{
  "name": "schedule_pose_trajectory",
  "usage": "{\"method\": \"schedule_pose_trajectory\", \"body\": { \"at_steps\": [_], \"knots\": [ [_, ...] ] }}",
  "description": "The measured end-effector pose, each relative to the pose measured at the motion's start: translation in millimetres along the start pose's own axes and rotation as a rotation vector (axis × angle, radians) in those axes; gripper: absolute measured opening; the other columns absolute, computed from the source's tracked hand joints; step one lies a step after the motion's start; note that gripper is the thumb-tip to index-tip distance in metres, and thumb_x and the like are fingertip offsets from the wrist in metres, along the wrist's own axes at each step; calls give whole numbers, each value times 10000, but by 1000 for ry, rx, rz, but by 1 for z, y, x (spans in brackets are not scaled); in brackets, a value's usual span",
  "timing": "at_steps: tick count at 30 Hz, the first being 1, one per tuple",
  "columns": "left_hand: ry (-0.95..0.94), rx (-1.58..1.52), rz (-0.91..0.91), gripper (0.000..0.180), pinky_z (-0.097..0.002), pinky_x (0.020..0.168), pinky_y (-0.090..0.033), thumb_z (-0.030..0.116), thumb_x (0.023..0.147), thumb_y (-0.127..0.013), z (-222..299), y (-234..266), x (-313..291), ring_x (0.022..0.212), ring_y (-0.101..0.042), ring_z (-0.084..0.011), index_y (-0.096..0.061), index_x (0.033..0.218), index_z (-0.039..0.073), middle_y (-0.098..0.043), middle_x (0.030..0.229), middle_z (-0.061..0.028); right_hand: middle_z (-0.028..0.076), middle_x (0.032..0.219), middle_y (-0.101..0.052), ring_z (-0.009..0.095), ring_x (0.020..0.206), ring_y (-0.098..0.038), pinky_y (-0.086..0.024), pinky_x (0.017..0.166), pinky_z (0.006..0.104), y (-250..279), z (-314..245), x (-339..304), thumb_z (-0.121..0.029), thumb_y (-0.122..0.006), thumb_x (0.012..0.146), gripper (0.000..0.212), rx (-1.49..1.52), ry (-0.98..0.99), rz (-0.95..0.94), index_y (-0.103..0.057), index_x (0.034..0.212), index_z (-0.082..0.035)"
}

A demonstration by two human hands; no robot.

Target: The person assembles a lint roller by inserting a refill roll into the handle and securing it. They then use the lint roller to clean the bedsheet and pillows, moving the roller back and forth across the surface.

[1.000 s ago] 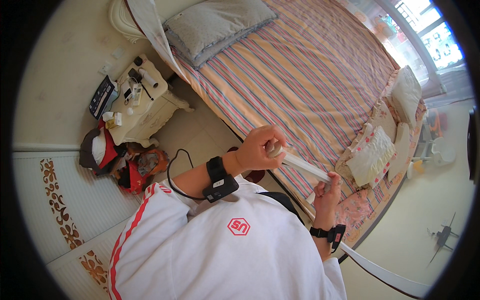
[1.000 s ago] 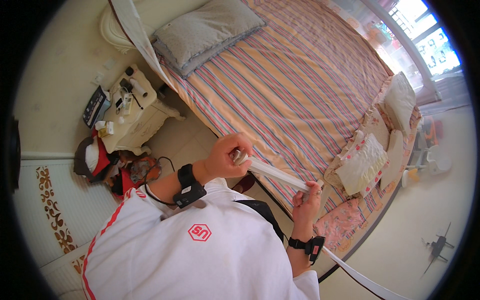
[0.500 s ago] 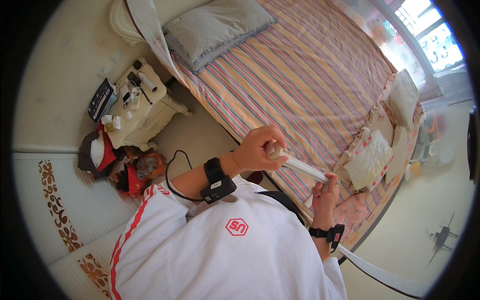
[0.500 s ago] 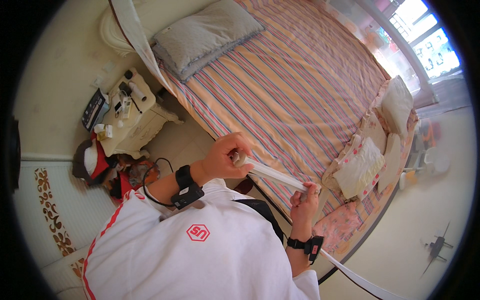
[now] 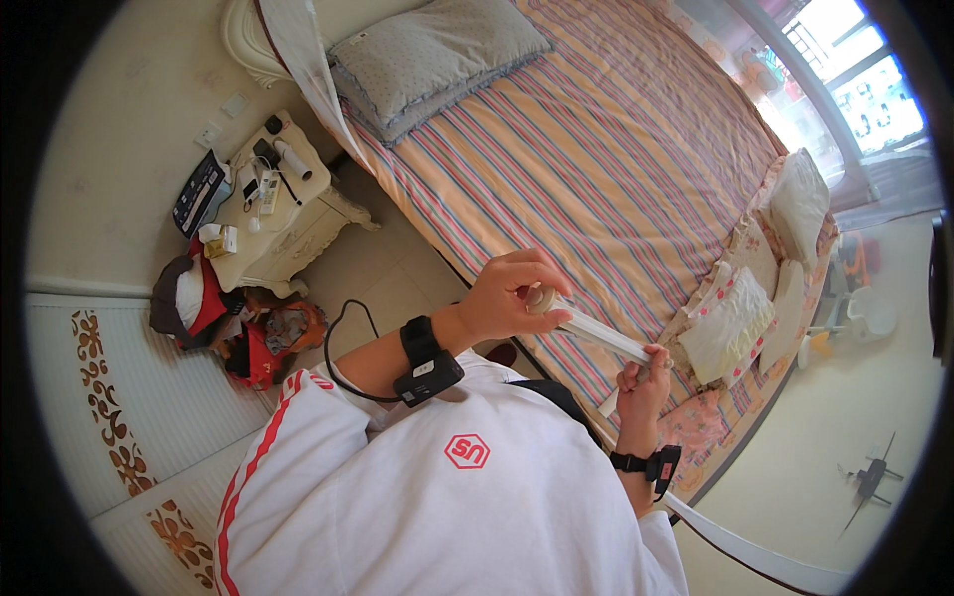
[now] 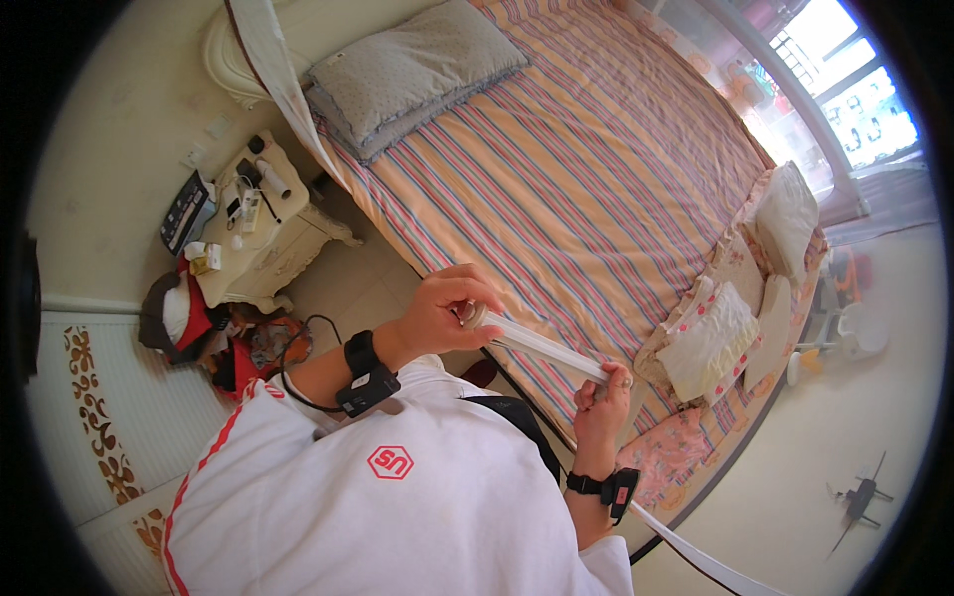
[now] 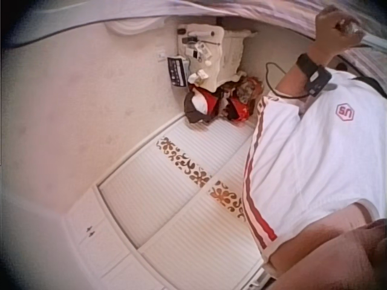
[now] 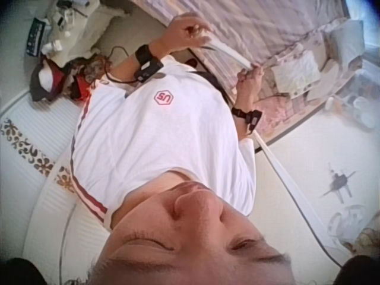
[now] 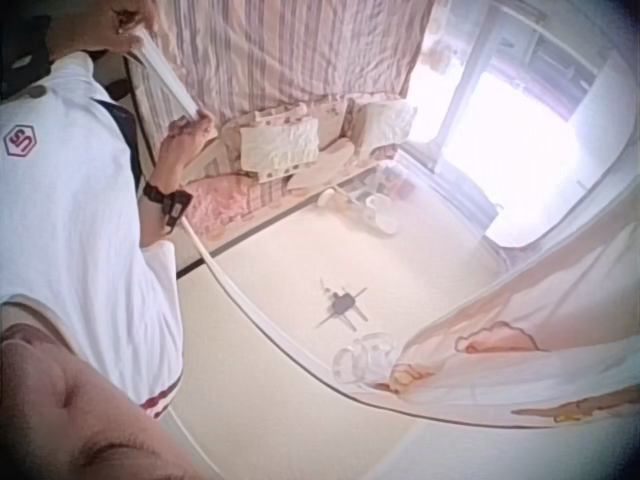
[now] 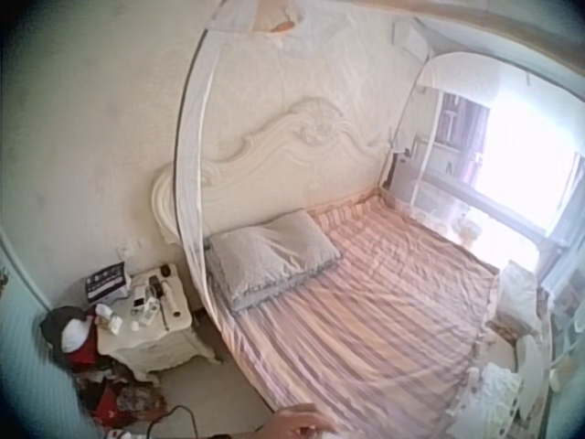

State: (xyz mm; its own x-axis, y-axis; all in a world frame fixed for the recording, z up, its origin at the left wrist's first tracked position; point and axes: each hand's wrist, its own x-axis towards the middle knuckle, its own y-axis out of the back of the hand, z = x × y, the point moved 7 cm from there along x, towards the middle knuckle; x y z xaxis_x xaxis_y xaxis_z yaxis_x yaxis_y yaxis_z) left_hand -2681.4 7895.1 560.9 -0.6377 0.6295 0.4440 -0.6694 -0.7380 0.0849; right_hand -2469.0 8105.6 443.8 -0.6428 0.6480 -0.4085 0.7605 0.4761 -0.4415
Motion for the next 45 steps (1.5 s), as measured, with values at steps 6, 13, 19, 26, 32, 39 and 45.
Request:
{"method": "schedule_pose_trajectory", "body": {
  "at_steps": [6,13,19,26,32,39,45],
  "knots": [
    [29,98,12,138,-241,568,-379,191,860,-688,-19,-1,-4,631,-451,-103,-606,930,104,-517,821,0,35,563,-455,117,432,-354,-279,413,257,-9,-3,-3,-399,-454,1003,292,52,9,24,-529,944,-123],
    [204,64,-7,171,-249,679,-399,32,816,-587,-47,-7,-17,775,-457,-106,-531,968,85,-467,872,-13,41,556,-446,116,433,-335,-285,424,260,-8,-6,-4,-405,-445,1004,314,64,-1,8,-515,955,-103],
    [236,-62,-67,269,-207,676,-383,-18,803,-559,-46,-17,-18,750,-412,-62,-501,1044,83,-430,875,6,45,563,-443,116,441,-356,-299,432,250,4,9,-4,-425,-442,1001,336,97,-72,5,-507,980,-96],
    [313,81,-187,374,-223,686,-390,-78,763,-588,-41,-43,-18,751,-442,-76,-440,1053,106,-458,858,-1,39,579,-457,101,439,-354,-299,425,236,33,20,-2,-425,-447,1000,325,167,-122,125,-509,978,-106],
    [231,19,-254,368,-237,675,-410,-94,761,-587,-30,-66,-11,765,-461,-88,-434,1035,98,-506,892,-41,28,588,-445,106,425,-352,-265,403,245,48,19,9,-431,-447,996,322,213,-136,76,-513,971,-116],
    [160,169,-188,262,-211,547,-375,37,764,-710,-15,-61,-9,609,-440,-71,-528,938,110,-555,810,-4,27,580,-441,107,428,-356,-254,399,251,47,24,13,-386,-392,1027,290,217,-183,62,-517,980,-128],
    [71,211,-71,242,-226,475,-388,167,721,-797,-3,-52,-8,510,-466,-90,-603,859,133,-585,690,18,34,566,-455,111,419,-363,-259,395,251,41,26,13,-384,-405,1023,298,171,-193,63,-535,963,-122]
  ]
}}
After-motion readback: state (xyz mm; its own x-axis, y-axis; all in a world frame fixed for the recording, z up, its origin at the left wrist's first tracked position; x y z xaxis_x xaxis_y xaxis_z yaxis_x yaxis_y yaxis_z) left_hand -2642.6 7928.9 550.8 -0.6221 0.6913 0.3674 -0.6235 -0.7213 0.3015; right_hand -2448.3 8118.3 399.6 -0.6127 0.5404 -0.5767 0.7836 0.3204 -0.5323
